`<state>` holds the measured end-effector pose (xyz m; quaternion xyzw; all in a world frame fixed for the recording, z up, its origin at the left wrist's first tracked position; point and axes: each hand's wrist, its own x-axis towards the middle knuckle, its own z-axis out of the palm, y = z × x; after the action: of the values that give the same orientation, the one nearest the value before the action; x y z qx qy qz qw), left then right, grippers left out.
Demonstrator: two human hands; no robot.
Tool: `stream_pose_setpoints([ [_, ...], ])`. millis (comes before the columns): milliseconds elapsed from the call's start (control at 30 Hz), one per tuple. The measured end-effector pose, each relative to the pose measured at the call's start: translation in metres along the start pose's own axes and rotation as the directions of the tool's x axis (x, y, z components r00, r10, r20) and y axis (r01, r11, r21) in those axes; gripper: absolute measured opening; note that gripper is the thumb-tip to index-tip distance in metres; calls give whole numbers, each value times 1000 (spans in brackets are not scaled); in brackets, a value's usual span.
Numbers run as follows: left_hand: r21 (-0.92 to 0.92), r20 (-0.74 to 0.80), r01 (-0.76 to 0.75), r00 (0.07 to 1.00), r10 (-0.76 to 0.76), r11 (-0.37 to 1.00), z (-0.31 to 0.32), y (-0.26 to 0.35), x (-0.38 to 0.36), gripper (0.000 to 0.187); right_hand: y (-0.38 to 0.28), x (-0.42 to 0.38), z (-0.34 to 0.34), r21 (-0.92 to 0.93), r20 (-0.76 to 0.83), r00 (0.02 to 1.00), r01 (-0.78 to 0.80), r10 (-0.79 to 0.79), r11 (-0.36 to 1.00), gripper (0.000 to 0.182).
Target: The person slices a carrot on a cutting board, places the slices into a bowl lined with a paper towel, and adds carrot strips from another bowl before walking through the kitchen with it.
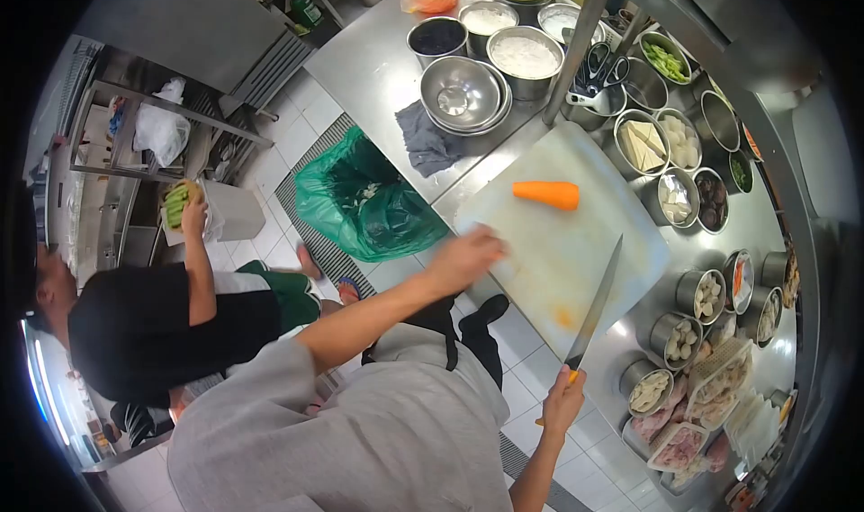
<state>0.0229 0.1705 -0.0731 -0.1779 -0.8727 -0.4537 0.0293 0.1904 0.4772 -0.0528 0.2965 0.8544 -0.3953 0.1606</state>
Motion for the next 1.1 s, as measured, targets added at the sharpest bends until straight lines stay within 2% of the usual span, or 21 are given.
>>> stream_pose_setpoints([
  [33,173,-212,-154,959,190,973,-26,-29,-19,14,-2,-1,0,-20,-1,1000,-9,9,1000,34],
  [67,281,-291,-9,952,94,960,-62,-41,-37,11,-2,-1,2,-13,-24,999,-28,28,1000,34],
  [100,367,-334,32,937,99,930,-99,-49,-43,12,-2,3,5,-33,-20,1000,-10,9,999,34],
  [133,426,-383,150,923,28,892,-124,-71,-55,14,-1,4,3,-59,-15,1000,5,-6,998,35],
  [167,362,-434,284,894,-109,888,-142,-90,-65,21,-3,2,3,-60,-49,999,-27,24,998,35],
  [233,448,-449,394,875,-179,803,-161,-121,-77,30,-13,3,6,-56,-80,997,13,-18,998,35],
  [267,440,-429,369,887,-169,819,-156,-119,-71,30,-15,3,5,-50,-106,994,-7,2,999,35],
  [333,633,-489,407,869,-67,659,-156,-104,-53,39,-20,2,6,-85,-88,996,-2,-5,996,35],
  [367,634,-477,389,877,-58,669,-151,-96,-40,39,-23,-1,8,-77,-103,995,-15,7,997,35],
  [433,396,-322,141,947,-6,908,-119,-59,1,43,-33,-11,8,-262,-191,970,100,-153,960,33],
  [467,298,-235,73,972,-1,952,-97,-40,22,42,-32,-14,13,-260,-203,968,88,-144,962,33],
  [500,191,-148,12,989,16,981,-73,-25,45,41,-32,-15,20,-301,-261,946,110,-193,947,30],
  [567,153,-42,-226,971,235,962,-26,-11,87,50,-32,-18,25,-337,-328,916,116,-232,934,28],
  [600,144,-34,-240,968,248,960,-6,-8,104,50,-36,-17,23,-350,-249,955,65,-160,934,26],
  [667,354,-1,-233,968,250,906,27,-10,128,59,-52,-16,13,-326,-164,985,3,-60,945,24],
  [700,349,8,-251,964,264,903,38,-19,137,59,-55,-15,10,-316,-178,983,-8,-51,949,24],
  [767,313,165,-185,976,138,932,53,-38,144,64,-53,-15,10,-355,-182,979,16,-86,935,23],
  [833,262,232,-247,954,188,933,54,-29,137,58,-41,-12,19,-334,-211,971,38,-114,942,23],
  [900,129,432,-280,879,200,951,49,-6,120,53,-35,-11,22,-322,-230,963,62,-141,945,22],
  [1033,54,450,-398,828,334,916,65,5,108,47,-39,-14,18,-270,-220,965,79,-141,960,21],
  [1100,88,335,-346,893,299,934,69,9,115,42,-40,-14,14,-269,-174,974,92,-143,959,21],
])
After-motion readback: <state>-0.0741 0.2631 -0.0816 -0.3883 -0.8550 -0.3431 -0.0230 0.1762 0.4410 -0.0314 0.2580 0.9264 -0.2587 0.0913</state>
